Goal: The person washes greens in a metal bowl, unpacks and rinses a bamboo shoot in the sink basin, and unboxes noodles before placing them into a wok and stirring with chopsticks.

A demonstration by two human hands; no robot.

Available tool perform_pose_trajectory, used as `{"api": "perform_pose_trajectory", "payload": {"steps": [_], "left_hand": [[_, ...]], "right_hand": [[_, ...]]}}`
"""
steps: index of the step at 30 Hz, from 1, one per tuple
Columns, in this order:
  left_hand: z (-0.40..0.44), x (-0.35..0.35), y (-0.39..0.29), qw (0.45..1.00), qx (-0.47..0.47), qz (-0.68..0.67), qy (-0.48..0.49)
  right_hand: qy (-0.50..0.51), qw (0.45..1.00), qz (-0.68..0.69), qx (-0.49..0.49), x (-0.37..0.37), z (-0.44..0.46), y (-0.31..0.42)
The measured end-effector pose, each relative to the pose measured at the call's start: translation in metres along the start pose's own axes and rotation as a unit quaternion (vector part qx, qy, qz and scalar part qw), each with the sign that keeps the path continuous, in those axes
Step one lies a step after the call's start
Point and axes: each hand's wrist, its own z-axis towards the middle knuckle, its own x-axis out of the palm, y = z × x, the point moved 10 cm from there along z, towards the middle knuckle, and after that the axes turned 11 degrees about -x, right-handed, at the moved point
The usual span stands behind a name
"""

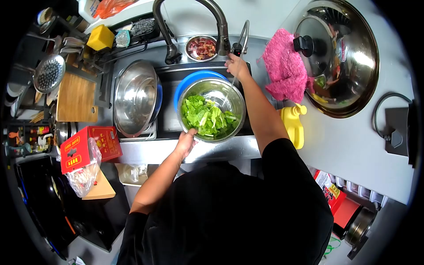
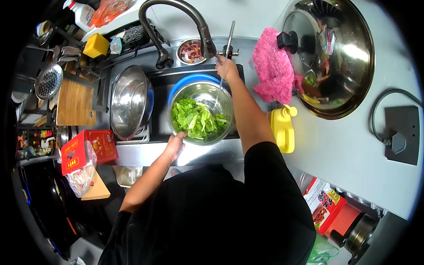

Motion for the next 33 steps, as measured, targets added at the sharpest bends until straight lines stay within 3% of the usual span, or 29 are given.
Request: {"api": "perform_pose_trajectory", "payload": {"steps": [2,6,8,10,13,17,20,33], "left_hand": [[0.003,-0.003,0.006,1.0,0.007,-0.007,0.005],[0.007,-0.004,0.009,0.999,0.009,-0.013,0.028],[0.002,0.001,0.005,0.999,0.021,-0.022,0.031],[-0.006,0.005,0.002,1.0,0.014,-0.007,0.026],[-0.003,0.005,0.001,1.0,0.015,0.005,0.021],[-0.001,0.005,0.001,0.999,0.015,0.036,0.012],[-0.002,0.004,0.0,0.999,0.019,0.036,0.015],[0.004,0.003,0.003,0.998,0.031,0.052,0.034]], "right_hand": [[-0.007,1.0,-0.006,0.013,-0.003,-0.003,0.003],[-0.073,0.99,-0.107,-0.063,-0.021,-0.005,0.002],[-0.126,0.989,-0.075,-0.034,-0.035,-0.017,-0.009],[-0.176,0.973,-0.149,0.002,-0.051,-0.049,0.004],[-0.237,0.957,-0.162,-0.036,-0.06,-0.098,0.026],[-0.23,0.959,-0.163,0.01,-0.057,-0.141,0.001],[-0.225,0.97,-0.072,0.05,-0.046,-0.163,-0.032],[-0.134,0.979,-0.135,0.078,-0.026,-0.225,-0.01]]}}
